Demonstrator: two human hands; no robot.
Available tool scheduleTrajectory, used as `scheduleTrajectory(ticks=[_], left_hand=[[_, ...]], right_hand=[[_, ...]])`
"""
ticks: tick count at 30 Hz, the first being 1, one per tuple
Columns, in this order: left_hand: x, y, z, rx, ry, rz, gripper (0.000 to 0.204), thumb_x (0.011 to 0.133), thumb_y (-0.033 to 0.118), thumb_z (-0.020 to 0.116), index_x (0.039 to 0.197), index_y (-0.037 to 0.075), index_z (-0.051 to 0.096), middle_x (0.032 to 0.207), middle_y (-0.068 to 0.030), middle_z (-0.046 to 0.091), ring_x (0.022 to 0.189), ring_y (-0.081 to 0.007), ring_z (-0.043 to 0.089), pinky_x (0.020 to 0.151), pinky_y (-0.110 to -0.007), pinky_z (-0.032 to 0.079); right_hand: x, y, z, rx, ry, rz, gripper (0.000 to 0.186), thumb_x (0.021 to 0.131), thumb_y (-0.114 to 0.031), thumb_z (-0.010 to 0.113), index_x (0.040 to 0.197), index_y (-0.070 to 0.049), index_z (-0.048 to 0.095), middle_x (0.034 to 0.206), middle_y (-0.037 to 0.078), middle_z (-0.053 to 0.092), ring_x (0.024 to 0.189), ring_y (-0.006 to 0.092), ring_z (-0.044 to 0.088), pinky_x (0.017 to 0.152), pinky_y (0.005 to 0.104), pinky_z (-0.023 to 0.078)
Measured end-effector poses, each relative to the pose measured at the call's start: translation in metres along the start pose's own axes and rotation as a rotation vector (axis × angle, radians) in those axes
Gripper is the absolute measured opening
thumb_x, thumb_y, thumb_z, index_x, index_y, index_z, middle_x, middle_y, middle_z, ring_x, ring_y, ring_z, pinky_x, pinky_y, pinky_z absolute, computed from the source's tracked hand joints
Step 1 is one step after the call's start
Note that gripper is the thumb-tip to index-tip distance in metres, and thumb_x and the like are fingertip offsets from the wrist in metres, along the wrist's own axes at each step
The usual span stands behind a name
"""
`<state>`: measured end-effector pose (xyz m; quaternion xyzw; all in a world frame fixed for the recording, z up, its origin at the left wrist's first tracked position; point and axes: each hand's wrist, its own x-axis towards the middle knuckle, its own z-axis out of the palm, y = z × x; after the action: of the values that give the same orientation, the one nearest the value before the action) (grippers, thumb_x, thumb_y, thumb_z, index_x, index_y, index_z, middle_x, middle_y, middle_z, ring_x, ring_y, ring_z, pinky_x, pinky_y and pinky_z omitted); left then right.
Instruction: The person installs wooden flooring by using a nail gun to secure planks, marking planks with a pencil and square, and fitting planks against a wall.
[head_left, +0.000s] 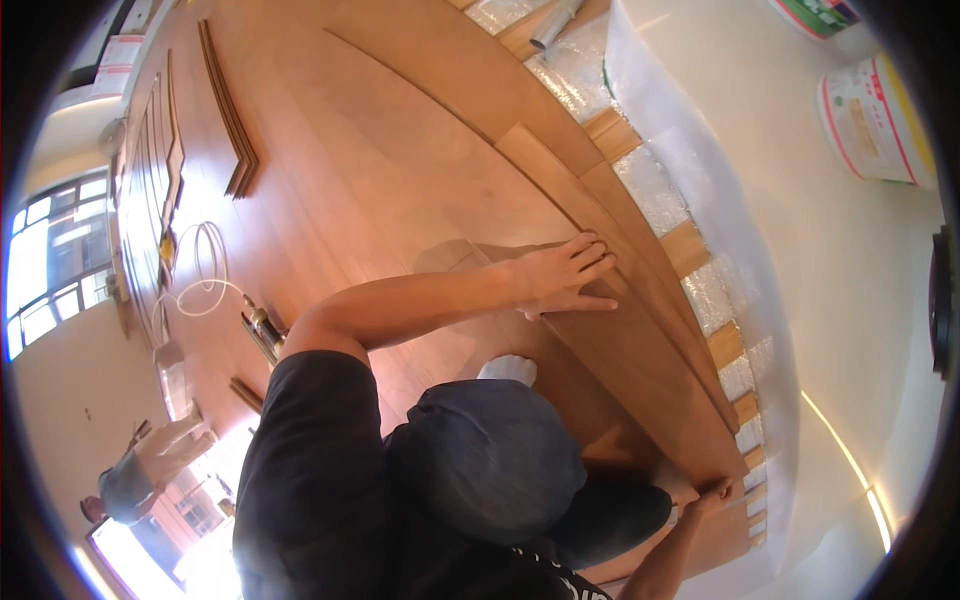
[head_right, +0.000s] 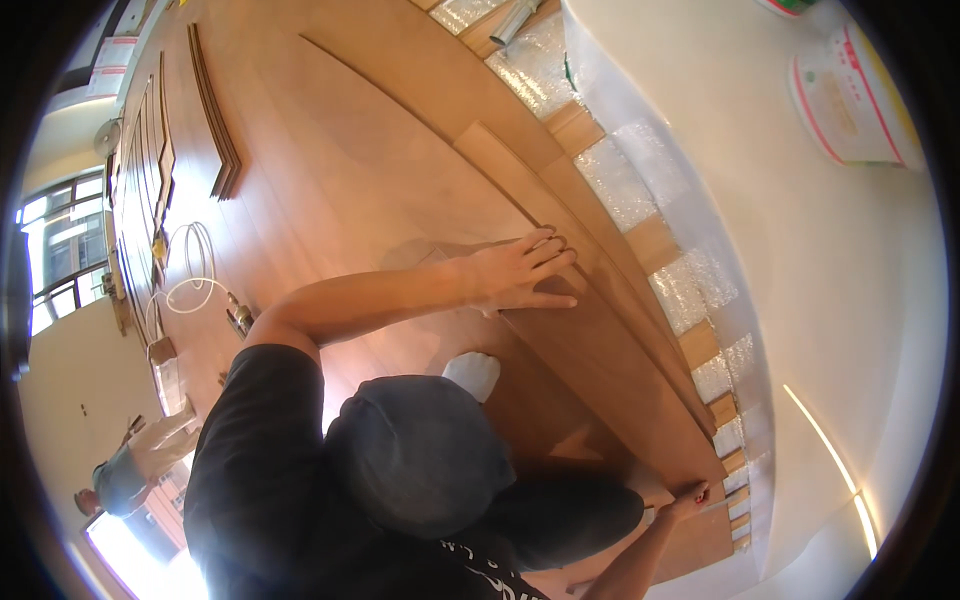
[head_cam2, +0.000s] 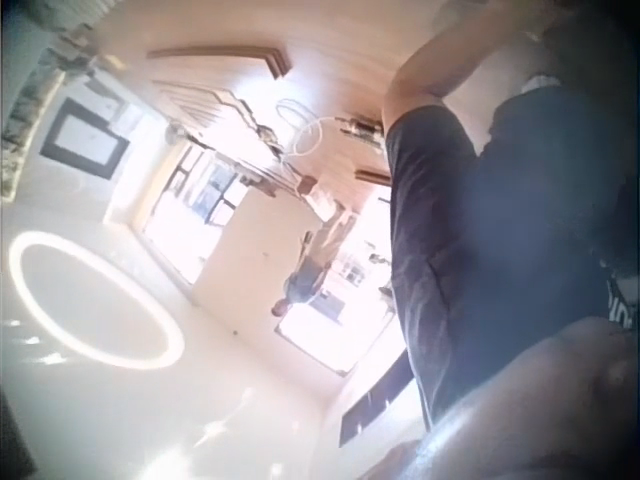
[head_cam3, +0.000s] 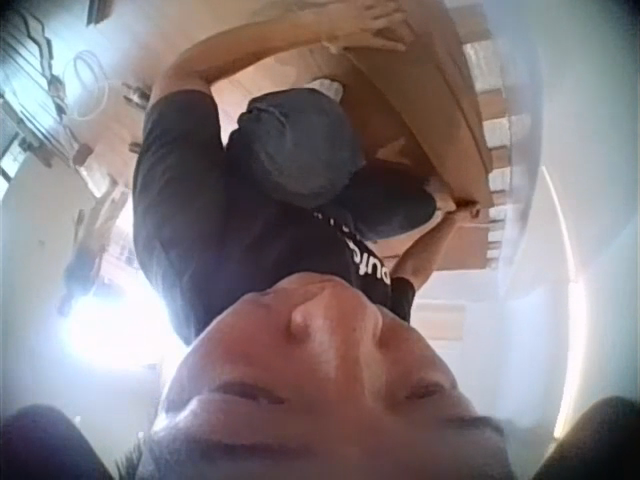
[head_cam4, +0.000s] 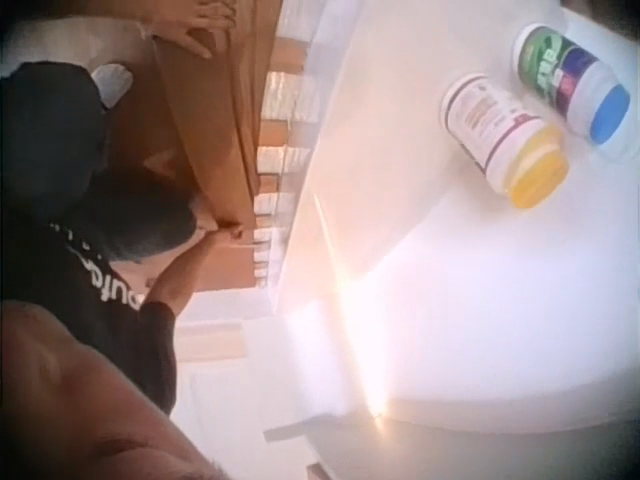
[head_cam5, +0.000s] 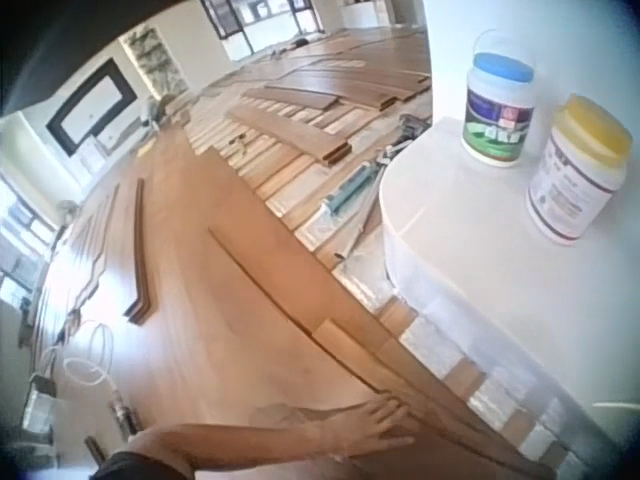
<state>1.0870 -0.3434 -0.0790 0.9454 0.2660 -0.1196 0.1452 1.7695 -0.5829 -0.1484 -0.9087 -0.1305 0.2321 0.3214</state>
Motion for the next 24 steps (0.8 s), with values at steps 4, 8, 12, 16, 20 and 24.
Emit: scheduleTrajectory(ticks=[4, 8, 12, 16, 20, 24], left_hand=[[0.002, 0.0, 0.017, -0.013, 0.057, -0.015, 0.106, 0.071, 0.041, 0.088, 0.163, 0.034, 0.037, 0.16, -0.0307, 0.039, 0.146, -0.0477, 0.039, 0.126, -0.061, 0.023], [0.002, 0.002, 0.035, 0.007, 0.189, -0.049, 0.07, 0.091, 0.029, 0.068, 0.157, 0.034, 0.046, 0.157, -0.0278, 0.045, 0.143, -0.0456, 0.044, 0.124, -0.058, 0.028], [0.01, 0.0, 0.04, 0.021, 0.299, -0.065, 0.053, 0.099, 0.021, 0.053, 0.151, 0.035, 0.052, 0.153, -0.0251, 0.05, 0.138, -0.0433, 0.05, 0.12, -0.055, 0.034], [0.01, -0.002, 0.046, 0.006, 0.315, -0.087, 0.052, 0.098, 0.023, 0.055, 0.149, 0.035, 0.054, 0.152, -0.0247, 0.052, 0.136, -0.0424, 0.051, 0.118, -0.053, 0.036], [0.009, -0.004, 0.049, -0.007, 0.326, -0.072, 0.051, 0.097, 0.023, 0.055, 0.147, 0.034, 0.056, 0.151, -0.0245, 0.052, 0.135, -0.0423, 0.051, 0.118, -0.053, 0.036], [0.011, -0.004, 0.052, -0.045, 0.343, -0.068, 0.052, 0.097, 0.022, 0.055, 0.148, 0.033, 0.056, 0.152, -0.0242, 0.052, 0.136, -0.0423, 0.05, 0.117, -0.053, 0.036]], right_hand=[[0.003, 0.007, 0.001, 0.053, -0.07, 0.021, 0.057, 0.107, -0.041, 0.063, 0.148, -0.004, 0.051, 0.146, 0.018, 0.058, 0.129, 0.032, 0.057, 0.109, 0.045, 0.049], [0.001, 0.004, -0.001, 0.051, -0.12, 0.061, 0.06, 0.106, -0.044, 0.063, 0.149, -0.005, 0.05, 0.148, 0.018, 0.056, 0.13, 0.0332, 0.056, 0.111, 0.0452, 0.047], [0.012, 0.013, -0.013, 0.07, -0.134, 0.064, 0.064, 0.104, -0.048, 0.065, 0.15, -0.005, 0.05, 0.149, 0.018, 0.056, 0.132, 0.0338, 0.055, 0.113, 0.0453, 0.044], [0.026, 0.024, -0.021, 0.047, -0.175, 0.102, 0.068, 0.103, -0.05, 0.066, 0.151, -0.005, 0.049, 0.151, 0.019, 0.055, 0.133, 0.0348, 0.054, 0.116, 0.0456, 0.04], [0.033, 0.029, -0.024, 0.1, -0.18, 0.096, 0.07, 0.101, -0.05, 0.067, 0.152, -0.005, 0.048, 0.153, 0.02, 0.053, 0.135, 0.0359, 0.052, 0.12, 0.047, 0.036], [0.037, 0.03, -0.028, 0.12, -0.224, 0.105, 0.071, 0.101, -0.05, 0.069, 0.151, -0.004, 0.049, 0.153, 0.02, 0.052, 0.136, 0.0365, 0.051, 0.121, 0.0483, 0.035]])
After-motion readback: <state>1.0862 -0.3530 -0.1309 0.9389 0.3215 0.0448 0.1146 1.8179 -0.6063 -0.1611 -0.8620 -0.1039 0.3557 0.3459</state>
